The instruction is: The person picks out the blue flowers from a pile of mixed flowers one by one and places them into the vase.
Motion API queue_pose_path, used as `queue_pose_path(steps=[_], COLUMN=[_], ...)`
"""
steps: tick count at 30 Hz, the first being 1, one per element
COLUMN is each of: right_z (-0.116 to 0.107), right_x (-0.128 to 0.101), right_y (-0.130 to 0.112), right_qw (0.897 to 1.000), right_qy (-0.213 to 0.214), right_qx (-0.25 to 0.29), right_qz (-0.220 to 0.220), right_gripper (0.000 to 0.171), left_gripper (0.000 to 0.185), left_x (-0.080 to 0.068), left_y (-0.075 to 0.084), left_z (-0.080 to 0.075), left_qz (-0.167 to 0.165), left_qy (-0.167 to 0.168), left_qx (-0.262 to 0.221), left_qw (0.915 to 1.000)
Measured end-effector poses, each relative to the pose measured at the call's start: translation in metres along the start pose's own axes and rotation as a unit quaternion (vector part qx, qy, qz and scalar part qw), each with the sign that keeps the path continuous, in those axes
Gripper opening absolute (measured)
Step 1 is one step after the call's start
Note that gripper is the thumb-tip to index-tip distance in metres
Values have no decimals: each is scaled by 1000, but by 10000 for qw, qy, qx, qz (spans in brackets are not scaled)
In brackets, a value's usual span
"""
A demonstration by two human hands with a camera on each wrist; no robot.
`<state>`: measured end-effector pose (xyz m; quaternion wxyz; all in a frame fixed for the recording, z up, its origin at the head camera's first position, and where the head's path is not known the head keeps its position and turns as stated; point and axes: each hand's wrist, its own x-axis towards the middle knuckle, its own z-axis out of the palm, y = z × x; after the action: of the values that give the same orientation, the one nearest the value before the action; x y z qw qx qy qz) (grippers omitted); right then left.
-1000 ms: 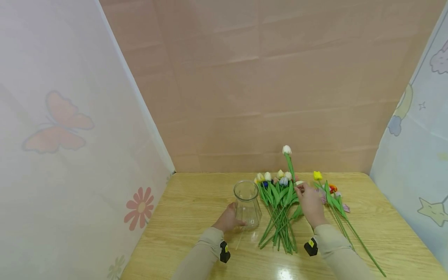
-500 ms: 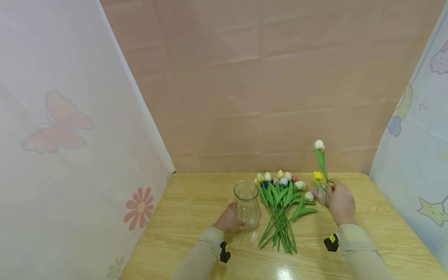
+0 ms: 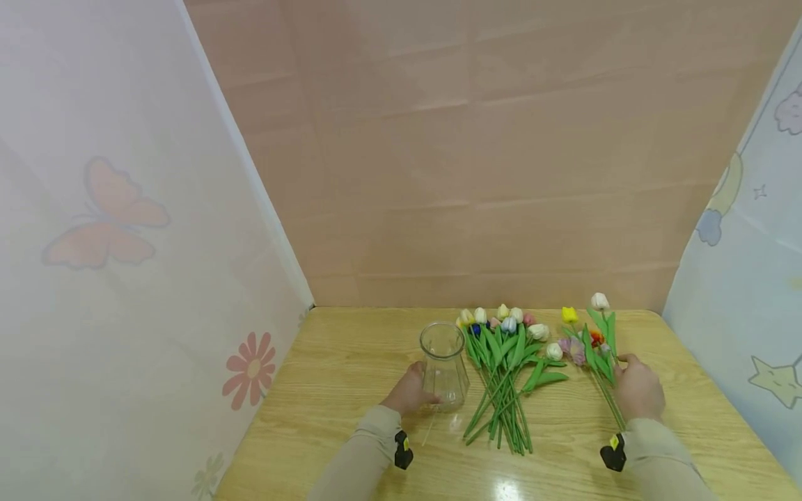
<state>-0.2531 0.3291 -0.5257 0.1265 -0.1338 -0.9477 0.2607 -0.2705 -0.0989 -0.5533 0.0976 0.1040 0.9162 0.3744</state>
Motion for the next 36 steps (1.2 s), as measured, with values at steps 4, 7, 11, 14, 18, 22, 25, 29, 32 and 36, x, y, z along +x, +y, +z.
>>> queue_pose_path(steps=[4, 7, 11, 14, 18, 22, 25, 29, 32, 36], right_z=[7, 12, 17, 19, 21, 22, 21, 18, 17, 18], right_x=[-4, -8, -11, -11, -10, -9, -9, -8, -8, -8], right_y=[12, 18, 23, 27, 31, 31, 26, 11, -3, -19], right_qw=[9994, 9985, 9979, 9976, 9964, 9963, 9978, 9989, 9992, 9998], right_qy=[-246, -382, -516, -611, -797, -780, -569, -178, 36, 106], right_qx=[-222, -310, -332, -293, -256, -311, -341, -355, -322, -195], right_qz=[-107, -222, -194, -144, -148, -168, -23, 256, 215, -14], right_gripper=[32, 33, 38, 43, 45, 42, 38, 38, 39, 39], left_gripper=[87, 86, 87, 88, 87, 86, 86, 88, 88, 88], left_x=[0, -1, -1, -1, -2, -1, -1, -1, -2, -3], left_y=[2, 3, 2, 3, 4, 4, 4, 4, 5, 5], left_z=[-1, -1, -1, -2, -2, -2, -2, -2, -3, -3], left_qz=[-14, -18, -43, -61, -43, -42, -52, -81, -83, -60], left_qy=[5, -8, -35, -41, -43, -42, -34, -29, -16, -9], left_qx=[-51, -49, 15, 14, 29, 86, 102, 120, 131, 64], left_qw=[10000, 10000, 10000, 10000, 10000, 9999, 9999, 9999, 9999, 10000])
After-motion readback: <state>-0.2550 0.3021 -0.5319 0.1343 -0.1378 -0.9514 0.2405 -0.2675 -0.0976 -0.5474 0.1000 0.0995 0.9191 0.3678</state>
